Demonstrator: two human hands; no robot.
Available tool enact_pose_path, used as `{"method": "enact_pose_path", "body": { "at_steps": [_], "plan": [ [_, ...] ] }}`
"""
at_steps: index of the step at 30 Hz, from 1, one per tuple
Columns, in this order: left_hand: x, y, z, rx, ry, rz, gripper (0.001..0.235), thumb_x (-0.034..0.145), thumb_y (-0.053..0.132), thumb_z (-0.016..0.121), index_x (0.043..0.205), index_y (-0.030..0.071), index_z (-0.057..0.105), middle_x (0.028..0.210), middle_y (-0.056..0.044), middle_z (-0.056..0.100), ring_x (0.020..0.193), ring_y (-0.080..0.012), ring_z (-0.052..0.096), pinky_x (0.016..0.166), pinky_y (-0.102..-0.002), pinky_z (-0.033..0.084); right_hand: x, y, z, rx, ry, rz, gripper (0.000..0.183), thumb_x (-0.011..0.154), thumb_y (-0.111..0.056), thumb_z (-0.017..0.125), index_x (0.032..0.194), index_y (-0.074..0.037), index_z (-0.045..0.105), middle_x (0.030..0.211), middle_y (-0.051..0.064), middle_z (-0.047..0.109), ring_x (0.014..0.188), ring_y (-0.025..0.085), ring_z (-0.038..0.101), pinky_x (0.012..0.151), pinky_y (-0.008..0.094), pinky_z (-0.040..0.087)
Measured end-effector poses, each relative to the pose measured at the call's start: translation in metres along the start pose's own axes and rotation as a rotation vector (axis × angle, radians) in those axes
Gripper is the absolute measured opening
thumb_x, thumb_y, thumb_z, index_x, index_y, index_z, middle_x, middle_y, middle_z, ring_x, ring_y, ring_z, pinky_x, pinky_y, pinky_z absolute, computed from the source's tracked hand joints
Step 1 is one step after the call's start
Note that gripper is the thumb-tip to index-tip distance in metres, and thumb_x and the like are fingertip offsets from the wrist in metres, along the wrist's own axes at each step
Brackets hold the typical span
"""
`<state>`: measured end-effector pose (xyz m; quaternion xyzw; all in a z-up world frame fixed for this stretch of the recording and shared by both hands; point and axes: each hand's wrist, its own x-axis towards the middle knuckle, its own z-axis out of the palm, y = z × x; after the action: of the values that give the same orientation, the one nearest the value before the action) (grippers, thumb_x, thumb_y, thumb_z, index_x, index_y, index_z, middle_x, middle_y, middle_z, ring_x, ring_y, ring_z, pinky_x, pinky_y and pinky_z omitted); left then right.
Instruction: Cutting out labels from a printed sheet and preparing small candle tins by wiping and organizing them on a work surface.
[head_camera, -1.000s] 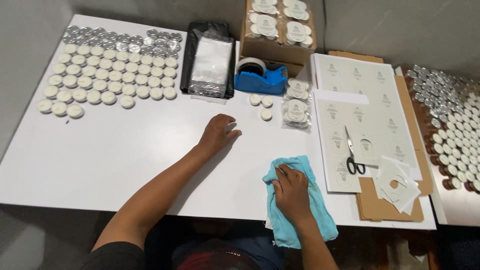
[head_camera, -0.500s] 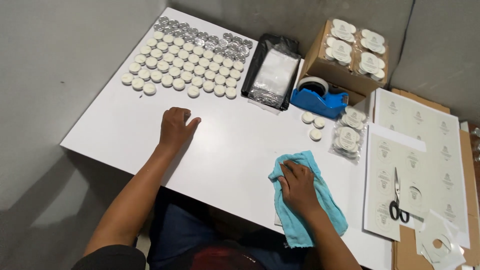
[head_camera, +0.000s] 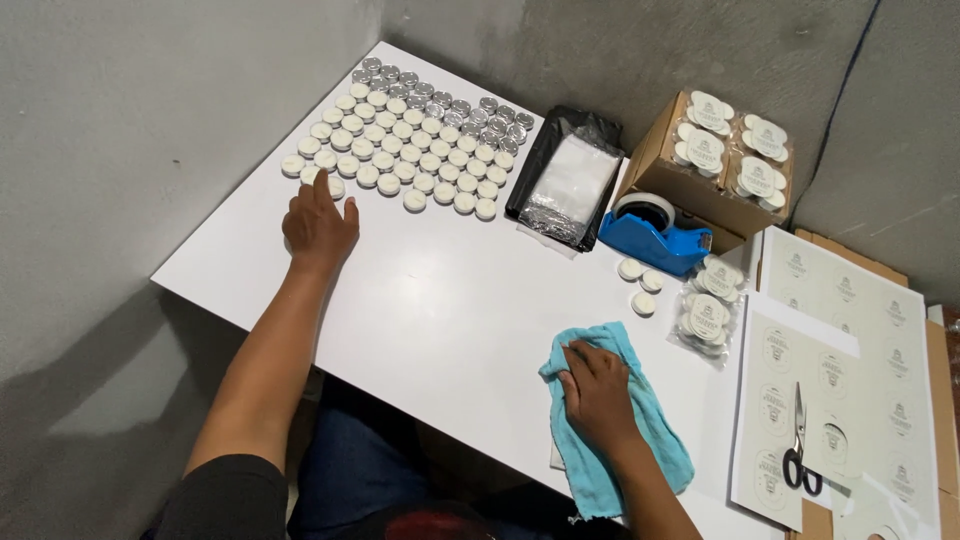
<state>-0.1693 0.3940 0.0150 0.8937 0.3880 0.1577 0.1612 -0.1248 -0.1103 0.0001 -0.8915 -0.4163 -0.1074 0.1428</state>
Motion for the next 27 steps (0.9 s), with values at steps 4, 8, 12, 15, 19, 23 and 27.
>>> {"method": "enact_pose_path", "body": {
  "at_steps": [4, 8, 12, 15, 19, 23, 27],
  "plan": [
    [0.005, 0.010, -0.006, 0.068, -0.082, -0.035, 0.064, 0.103, 0.043, 0.045, 0.158, 0.012, 0.032, 0.135, -0.017, 0.055, 0.114, -0.0365, 0.057, 0.079, -0.050, 0.053, 0.001, -0.003, -0.004, 0.004, 0.000, 0.013, 0.039, 0.098, -0.029, 0.055, 0.133, -0.016, 0.064, 0.141, 0.001, 0.058, 0.116, 0.032, 0.051, 0.093, 0.049, 0.041],
    [0.009, 0.000, 0.011, 0.093, -0.034, 0.002, 0.057, 0.104, 0.042, 0.043, 0.152, 0.011, 0.043, 0.129, -0.015, 0.056, 0.107, -0.0349, 0.060, 0.073, -0.049, 0.053, 0.001, -0.006, -0.007, 0.024, -0.028, 0.034, 0.038, 0.099, -0.029, 0.054, 0.133, -0.016, 0.063, 0.140, 0.001, 0.058, 0.116, 0.032, 0.050, 0.092, 0.050, 0.040],
    [-0.006, 0.012, -0.021, 0.108, 0.033, 0.103, 0.041, 0.103, 0.030, 0.055, 0.132, 0.002, 0.063, 0.094, -0.012, 0.064, 0.081, -0.0262, 0.069, 0.070, -0.041, 0.055, 0.006, -0.009, -0.018, -0.048, -0.199, 0.115, 0.041, 0.108, -0.040, 0.040, 0.141, -0.023, 0.059, 0.137, 0.003, 0.056, 0.126, 0.029, 0.051, 0.098, 0.046, 0.042],
    [-0.002, 0.002, -0.006, 0.046, 0.049, 0.148, 0.034, 0.102, 0.028, 0.059, 0.125, 0.003, 0.065, 0.091, -0.010, 0.062, 0.078, -0.0253, 0.069, 0.069, -0.041, 0.056, 0.007, -0.013, -0.022, -0.034, -0.156, 0.099, 0.039, 0.107, -0.038, 0.045, 0.138, -0.022, 0.061, 0.136, 0.003, 0.057, 0.123, 0.029, 0.053, 0.097, 0.047, 0.043],
    [0.003, -0.006, -0.003, -0.046, -0.007, 0.188, 0.034, 0.101, 0.025, 0.062, 0.124, -0.001, 0.062, 0.088, -0.013, 0.063, 0.077, -0.0283, 0.070, 0.066, -0.044, 0.055, 0.005, -0.012, -0.020, -0.039, -0.156, 0.111, 0.039, 0.108, -0.039, 0.044, 0.138, -0.020, 0.061, 0.135, 0.003, 0.058, 0.125, 0.029, 0.052, 0.097, 0.046, 0.042],
    [-0.001, 0.001, -0.007, -0.052, -0.050, 0.233, 0.041, 0.098, 0.023, 0.066, 0.127, -0.006, 0.062, 0.091, -0.019, 0.066, 0.081, -0.0340, 0.071, 0.068, -0.047, 0.056, 0.003, -0.011, -0.018, -0.020, -0.088, 0.073, 0.038, 0.107, -0.039, 0.046, 0.136, -0.020, 0.063, 0.132, 0.003, 0.060, 0.122, 0.027, 0.054, 0.098, 0.045, 0.042],
    [-0.025, 0.033, -0.018, -0.080, -0.107, 0.342, 0.040, 0.096, 0.020, 0.070, 0.122, -0.010, 0.066, 0.087, -0.022, 0.067, 0.077, -0.0359, 0.072, 0.065, -0.045, 0.057, -0.001, -0.009, -0.020, 0.044, -0.018, 0.071, 0.035, 0.105, -0.033, 0.052, 0.135, -0.021, 0.064, 0.127, 0.006, 0.059, 0.121, 0.029, 0.056, 0.100, 0.047, 0.043]
  ]
}}
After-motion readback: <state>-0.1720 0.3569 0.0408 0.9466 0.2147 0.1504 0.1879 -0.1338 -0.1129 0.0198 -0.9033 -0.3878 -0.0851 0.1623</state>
